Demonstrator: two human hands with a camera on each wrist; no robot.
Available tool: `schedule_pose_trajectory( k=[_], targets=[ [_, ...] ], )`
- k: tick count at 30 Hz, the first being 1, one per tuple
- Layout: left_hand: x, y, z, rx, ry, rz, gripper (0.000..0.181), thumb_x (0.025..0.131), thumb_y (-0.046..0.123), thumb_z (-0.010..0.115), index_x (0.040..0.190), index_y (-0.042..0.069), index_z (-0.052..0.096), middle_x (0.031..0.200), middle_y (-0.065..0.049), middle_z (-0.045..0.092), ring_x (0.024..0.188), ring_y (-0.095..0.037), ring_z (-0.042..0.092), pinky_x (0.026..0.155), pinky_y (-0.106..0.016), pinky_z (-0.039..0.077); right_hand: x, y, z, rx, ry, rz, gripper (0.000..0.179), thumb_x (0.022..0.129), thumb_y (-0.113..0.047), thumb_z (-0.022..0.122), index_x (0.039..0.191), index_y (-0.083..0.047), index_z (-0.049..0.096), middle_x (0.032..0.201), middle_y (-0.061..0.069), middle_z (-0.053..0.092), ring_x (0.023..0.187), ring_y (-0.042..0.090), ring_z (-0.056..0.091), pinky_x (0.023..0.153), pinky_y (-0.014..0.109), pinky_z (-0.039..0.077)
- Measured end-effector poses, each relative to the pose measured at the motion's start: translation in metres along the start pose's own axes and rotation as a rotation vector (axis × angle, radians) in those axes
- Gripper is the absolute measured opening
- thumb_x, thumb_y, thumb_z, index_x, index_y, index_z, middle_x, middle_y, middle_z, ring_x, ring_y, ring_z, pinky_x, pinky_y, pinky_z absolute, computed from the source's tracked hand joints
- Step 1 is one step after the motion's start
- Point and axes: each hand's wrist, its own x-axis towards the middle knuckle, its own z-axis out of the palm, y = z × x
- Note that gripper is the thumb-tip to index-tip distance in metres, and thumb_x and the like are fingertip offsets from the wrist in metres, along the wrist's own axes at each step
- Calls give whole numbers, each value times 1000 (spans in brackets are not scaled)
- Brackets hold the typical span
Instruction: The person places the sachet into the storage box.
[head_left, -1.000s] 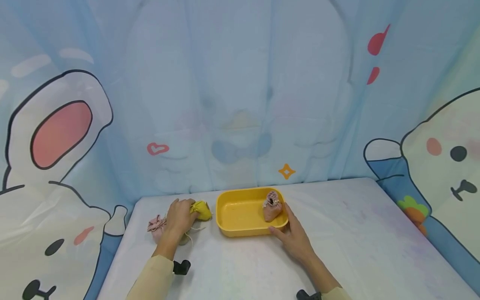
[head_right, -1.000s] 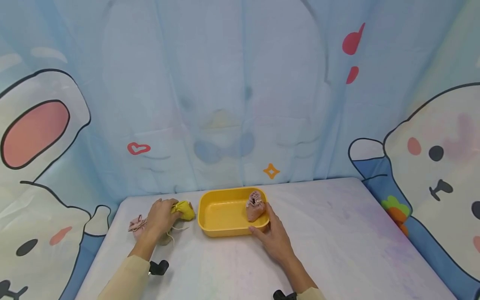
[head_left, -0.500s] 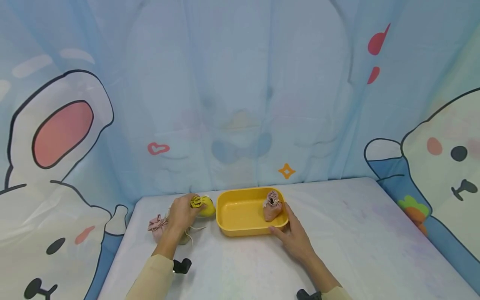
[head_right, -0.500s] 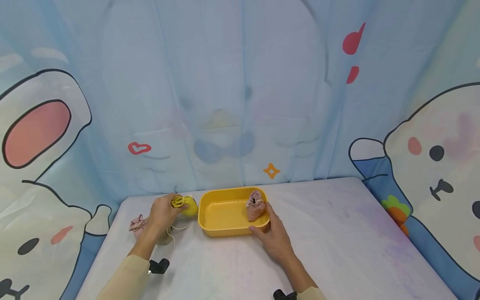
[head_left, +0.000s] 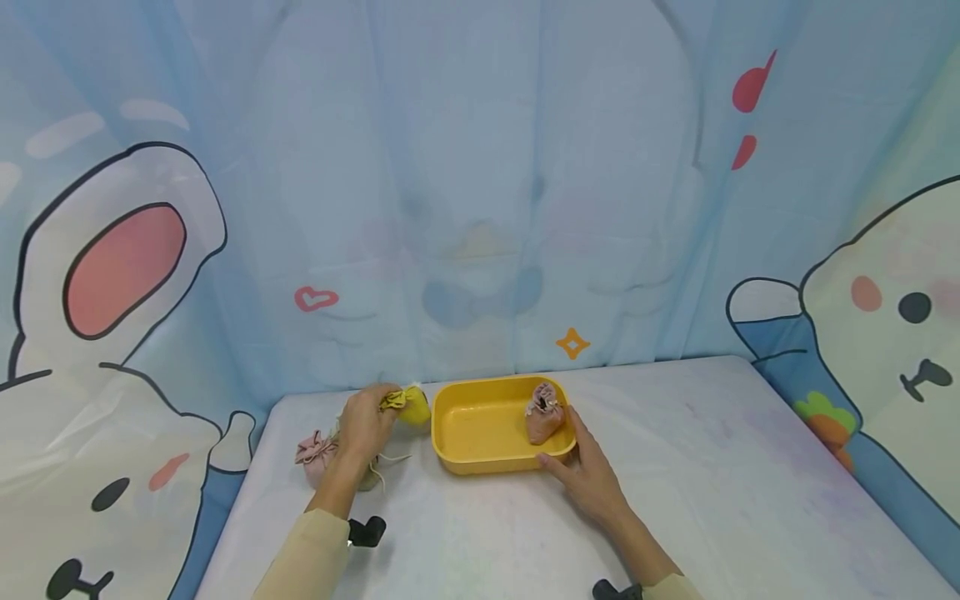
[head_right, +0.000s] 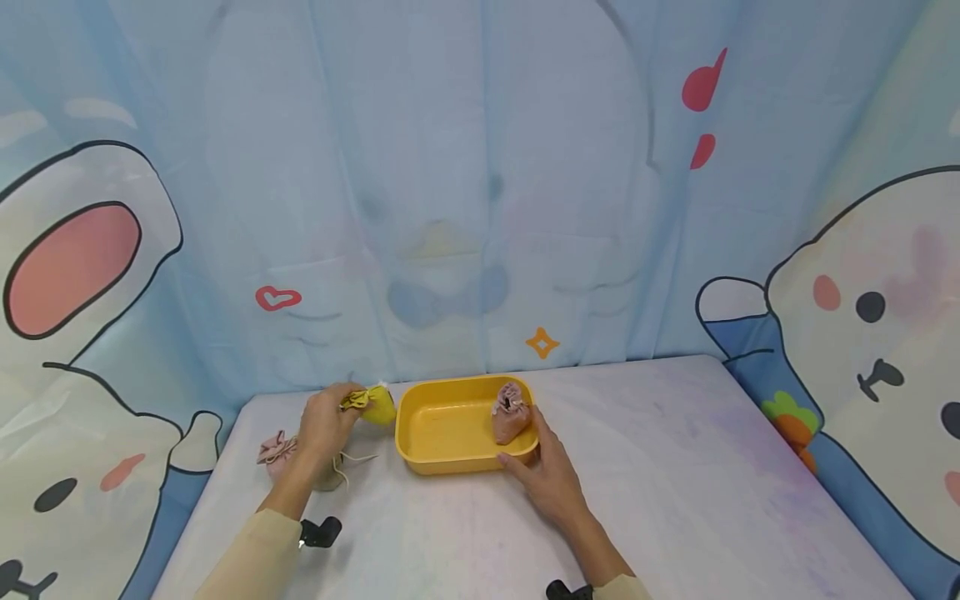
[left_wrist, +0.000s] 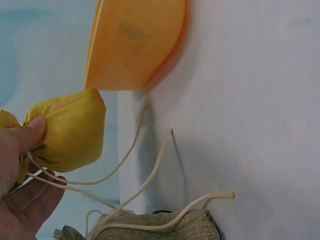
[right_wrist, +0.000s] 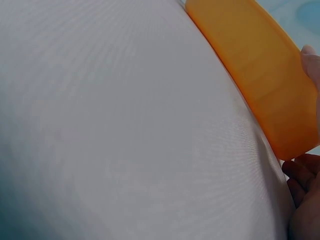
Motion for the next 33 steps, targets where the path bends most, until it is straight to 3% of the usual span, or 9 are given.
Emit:
schedule_pose_trajectory(
  k=[11,18,27,33],
  targets=[
    [2,16,6,-125,28,14,17,99,16,73,114,15,67,106,-10,77,87,-24,69,74,-39,55,-1,-2,0,-2,9,-8,104,95,-53,72,168,-11,11,172,18,21,157,43,24,125,62,23],
    [10,38,11,-218,19,120,14,100,20,72,111,14,67,97,-7,74,76,-19,62,66,-34,48,-1,-3,1,7,17,-10,102,96,-53,71,168,-12,11,173,17,20,158,41,24,126,61,23],
    [16,62,20,-237,-44,156,15,98,11,72,112,14,66,109,-9,77,95,-25,73,77,-39,59,-1,-2,1,-8,11,-5,102,96,-52,71,168,-12,11,173,18,20,157,43,24,125,62,23],
    [12,72,32,-229,-84,188,18,97,12,75,112,14,67,111,-8,78,98,-26,75,81,-41,61,-1,-2,2,-1,10,5,103,96,-52,72,168,-13,11,173,17,20,158,42,24,126,61,23]
  ],
)
